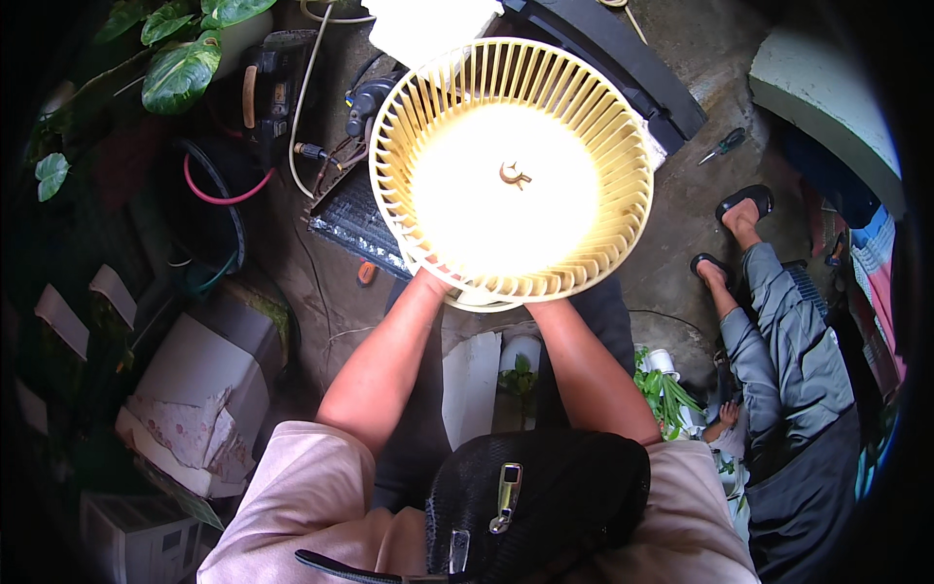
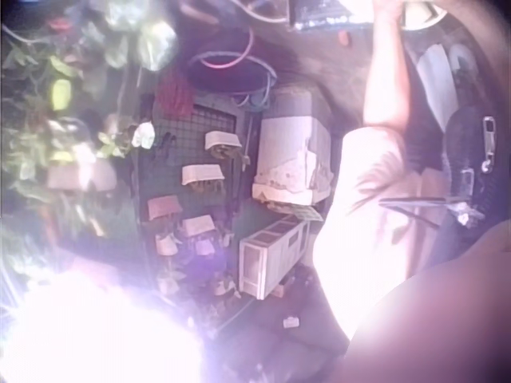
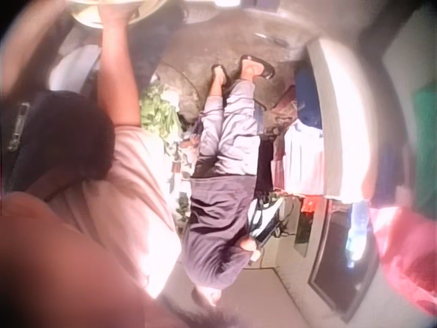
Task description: The person uses a cordless drill to remove and reinstall screws on a disassembled air conditioner unit. They handle the fan blade and internal components, then reattach a plastic cover. The task is performed on the floor in a cluttered outdoor area.
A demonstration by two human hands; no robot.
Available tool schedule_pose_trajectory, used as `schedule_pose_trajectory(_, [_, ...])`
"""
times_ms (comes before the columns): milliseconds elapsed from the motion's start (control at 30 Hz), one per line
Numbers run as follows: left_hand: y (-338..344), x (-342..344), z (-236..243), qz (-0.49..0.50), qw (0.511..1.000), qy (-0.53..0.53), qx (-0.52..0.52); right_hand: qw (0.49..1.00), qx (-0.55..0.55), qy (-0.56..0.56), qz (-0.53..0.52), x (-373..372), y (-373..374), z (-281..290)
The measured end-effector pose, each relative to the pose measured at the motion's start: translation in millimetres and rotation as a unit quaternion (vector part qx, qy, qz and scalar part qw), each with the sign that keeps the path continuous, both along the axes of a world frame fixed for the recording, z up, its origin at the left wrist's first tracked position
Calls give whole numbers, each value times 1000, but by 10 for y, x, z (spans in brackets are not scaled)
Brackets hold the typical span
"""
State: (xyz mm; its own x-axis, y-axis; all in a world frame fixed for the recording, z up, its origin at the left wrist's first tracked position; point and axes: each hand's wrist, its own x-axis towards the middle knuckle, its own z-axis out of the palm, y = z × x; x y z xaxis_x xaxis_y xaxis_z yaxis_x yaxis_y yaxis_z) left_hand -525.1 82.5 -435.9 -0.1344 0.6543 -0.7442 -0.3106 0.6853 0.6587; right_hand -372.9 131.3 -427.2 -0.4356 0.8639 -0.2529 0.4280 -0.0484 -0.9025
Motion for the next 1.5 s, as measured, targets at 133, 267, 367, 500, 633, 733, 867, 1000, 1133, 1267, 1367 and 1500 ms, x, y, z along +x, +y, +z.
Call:
schedule_pose_trajectory(133, [16,40,-55,21,999,-23,-4,1000,-6,-15,10,23,45,64])
schedule_pose_trajectory(267, [-19,64,-63,50,997,-53,-9,999,-12,-25,18,8,101,126])
schedule_pose_trajectory(367, [-80,58,-31,79,993,-84,-18,999,-17,-29,21,-6,123,149])
schedule_pose_trajectory(500, [-174,32,-6,128,983,-132,-25,999,-25,-34,21,-33,147,152])
schedule_pose_trajectory(633, [-265,-50,-42,181,966,-183,-24,999,-29,-33,22,-79,180,179])
schedule_pose_trajectory(733, [-332,-160,-80,220,948,-228,-19,999,-33,-35,18,-115,234,233])
schedule_pose_trajectory(867, [-431,-357,-174,253,923,-288,-15,998,-49,-37,13,-177,285,270])
schedule_pose_trajectory(1000, [-515,-477,-272,261,906,-333,-18,998,-48,-42,0,-116,280,286])
schedule_pose_trajectory(1133, [-477,-472,-247,258,888,-379,-17,994,-105,-10,-11,-98,325,209])
schedule_pose_trajectory(1267, [-280,-295,-121,223,918,-324,-44,991,-125,-18,-48,-19,407,366])
schedule_pose_trajectory(1367, [-155,-258,-65,157,904,-398,27,983,-173,-17,62,311,592,626])
schedule_pose_trajectory(1500, [-77,-188,-112,163,929,-332,28,974,-206,-6,99,913,1048,657])
